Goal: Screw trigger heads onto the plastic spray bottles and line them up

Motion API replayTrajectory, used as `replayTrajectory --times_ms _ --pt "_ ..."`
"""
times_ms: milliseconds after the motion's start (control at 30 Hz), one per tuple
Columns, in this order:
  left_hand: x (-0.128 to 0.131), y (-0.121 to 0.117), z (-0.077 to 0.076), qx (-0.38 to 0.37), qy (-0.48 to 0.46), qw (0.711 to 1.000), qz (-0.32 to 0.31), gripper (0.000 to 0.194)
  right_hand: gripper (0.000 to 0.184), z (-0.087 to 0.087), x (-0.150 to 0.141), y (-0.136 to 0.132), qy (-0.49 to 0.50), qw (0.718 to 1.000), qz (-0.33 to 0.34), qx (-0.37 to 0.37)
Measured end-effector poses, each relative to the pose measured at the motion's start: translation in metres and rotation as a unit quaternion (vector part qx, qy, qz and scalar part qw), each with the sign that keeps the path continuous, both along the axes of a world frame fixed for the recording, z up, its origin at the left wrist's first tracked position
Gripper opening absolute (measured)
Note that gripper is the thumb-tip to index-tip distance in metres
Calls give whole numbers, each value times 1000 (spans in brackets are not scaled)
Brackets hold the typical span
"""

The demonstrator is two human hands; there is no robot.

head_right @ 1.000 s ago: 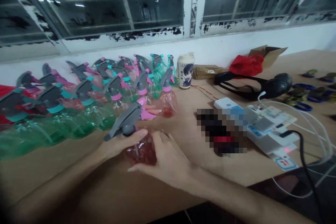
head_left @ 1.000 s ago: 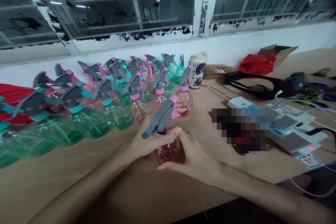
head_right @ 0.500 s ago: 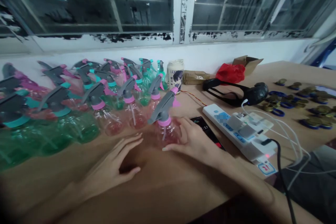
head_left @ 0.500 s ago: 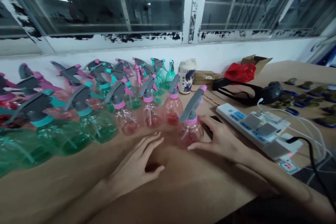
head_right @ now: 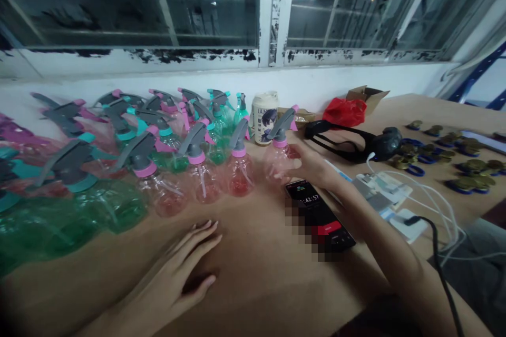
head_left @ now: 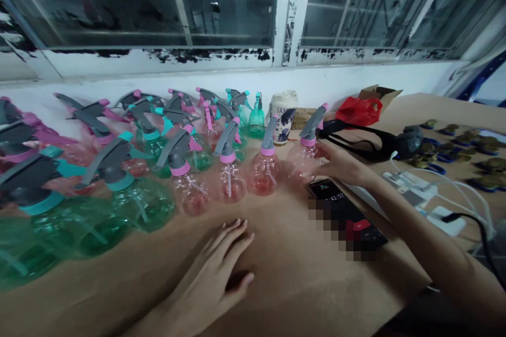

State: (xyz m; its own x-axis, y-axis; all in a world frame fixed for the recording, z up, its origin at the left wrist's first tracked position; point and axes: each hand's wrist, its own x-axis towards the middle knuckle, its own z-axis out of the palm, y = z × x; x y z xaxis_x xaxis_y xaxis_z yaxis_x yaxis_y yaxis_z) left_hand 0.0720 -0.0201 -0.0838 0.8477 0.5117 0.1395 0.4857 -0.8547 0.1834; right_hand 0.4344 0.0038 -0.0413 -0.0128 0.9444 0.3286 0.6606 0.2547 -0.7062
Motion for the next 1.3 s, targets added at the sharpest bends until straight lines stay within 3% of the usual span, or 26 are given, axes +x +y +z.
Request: replayTrajectory --times_ms 300,533,600,733,767,933,1033,1133,1300 --pt "0 -2 -1 -8 5 1000 -4 50 71 -3 -10 11 25 994 95 -51" --pt "1 0 0 -5 -12 1000 -3 50 74 4 -11 9 4 991 128 -32" --pt "1 1 -1 -4 -13 1000 -3 50 73 5 -11 2 -29 996 83 -7" --pt "1 -2 0 -1 -6 1000 -3 47 66 4 -21 -31 -64 987 -141 31" --pt "1 -4 0 1 -4 1000 -1 47 63 3 -27 -42 -54 983 -169 42" --pt "-6 -16 2 16 5 1000 8 45 32 -4 -76 -94 -25 972 -211 105" --pt "-19 -25 1 19 -6 1000 5 45 20 -11 -115 -105 -29 987 -129 90" --pt "-43 -36 0 28 -8 999 18 44 15 -16 -158 -103 -35 997 35 54" --pt "-102 -56 0 41 22 997 60 45 15 -21 -227 -91 -14 974 225 9"
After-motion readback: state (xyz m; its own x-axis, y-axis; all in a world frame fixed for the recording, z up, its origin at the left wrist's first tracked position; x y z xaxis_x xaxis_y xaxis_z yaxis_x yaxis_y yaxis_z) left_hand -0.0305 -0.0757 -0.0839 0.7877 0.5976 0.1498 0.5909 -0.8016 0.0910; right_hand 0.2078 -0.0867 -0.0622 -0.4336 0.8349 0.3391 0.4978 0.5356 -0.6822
